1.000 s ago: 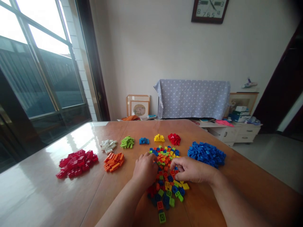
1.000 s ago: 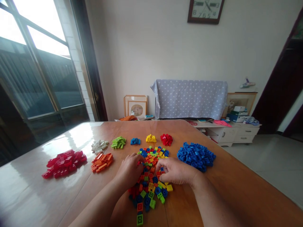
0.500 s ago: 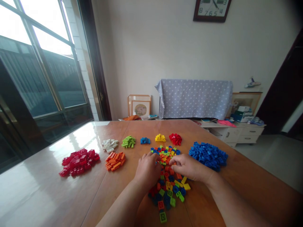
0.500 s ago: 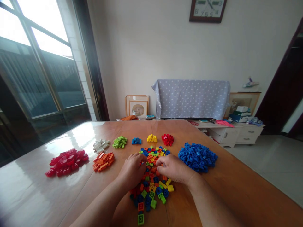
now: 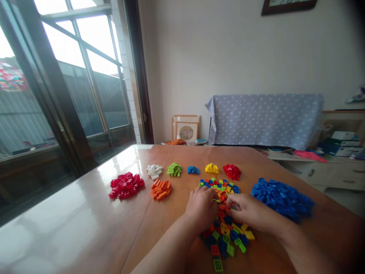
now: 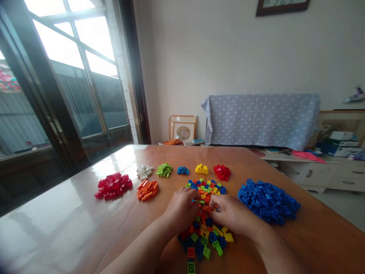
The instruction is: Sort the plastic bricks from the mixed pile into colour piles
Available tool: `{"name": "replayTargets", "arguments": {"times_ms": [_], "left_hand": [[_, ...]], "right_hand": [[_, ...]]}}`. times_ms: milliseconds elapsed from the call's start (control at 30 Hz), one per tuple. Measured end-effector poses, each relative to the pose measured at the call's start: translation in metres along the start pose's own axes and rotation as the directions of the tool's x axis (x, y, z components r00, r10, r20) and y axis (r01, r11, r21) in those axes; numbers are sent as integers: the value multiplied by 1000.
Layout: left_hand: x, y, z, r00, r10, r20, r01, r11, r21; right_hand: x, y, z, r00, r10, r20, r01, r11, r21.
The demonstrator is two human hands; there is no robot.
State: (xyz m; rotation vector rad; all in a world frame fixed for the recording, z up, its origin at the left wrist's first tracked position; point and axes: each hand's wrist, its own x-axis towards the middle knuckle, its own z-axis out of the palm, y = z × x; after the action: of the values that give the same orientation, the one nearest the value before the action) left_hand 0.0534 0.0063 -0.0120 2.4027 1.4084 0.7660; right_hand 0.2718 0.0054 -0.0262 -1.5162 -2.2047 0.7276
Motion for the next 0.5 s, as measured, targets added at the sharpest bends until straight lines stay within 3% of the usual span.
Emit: {"name": "replayTargets", "arguments": {"times_ms": [100,233,333,500], "left_hand": [[-2,4,0,999,50,-14,-50,998,-43],[-4,9,2,994,111,-6,-111,985,-129],[-2,10,4,997,66,-44,-74,975,-210],[1,6,8,993,38,-109,-63,968,-244]], "right_hand": [[4,1,2,1000,10,-1,-9,993,118],[10,-2,5,996,23,-90,8,942,335],[11,-7,6,990,57,-131,4,906,423],[7,-24,4,992,75,-97,-5,815,579]]}}
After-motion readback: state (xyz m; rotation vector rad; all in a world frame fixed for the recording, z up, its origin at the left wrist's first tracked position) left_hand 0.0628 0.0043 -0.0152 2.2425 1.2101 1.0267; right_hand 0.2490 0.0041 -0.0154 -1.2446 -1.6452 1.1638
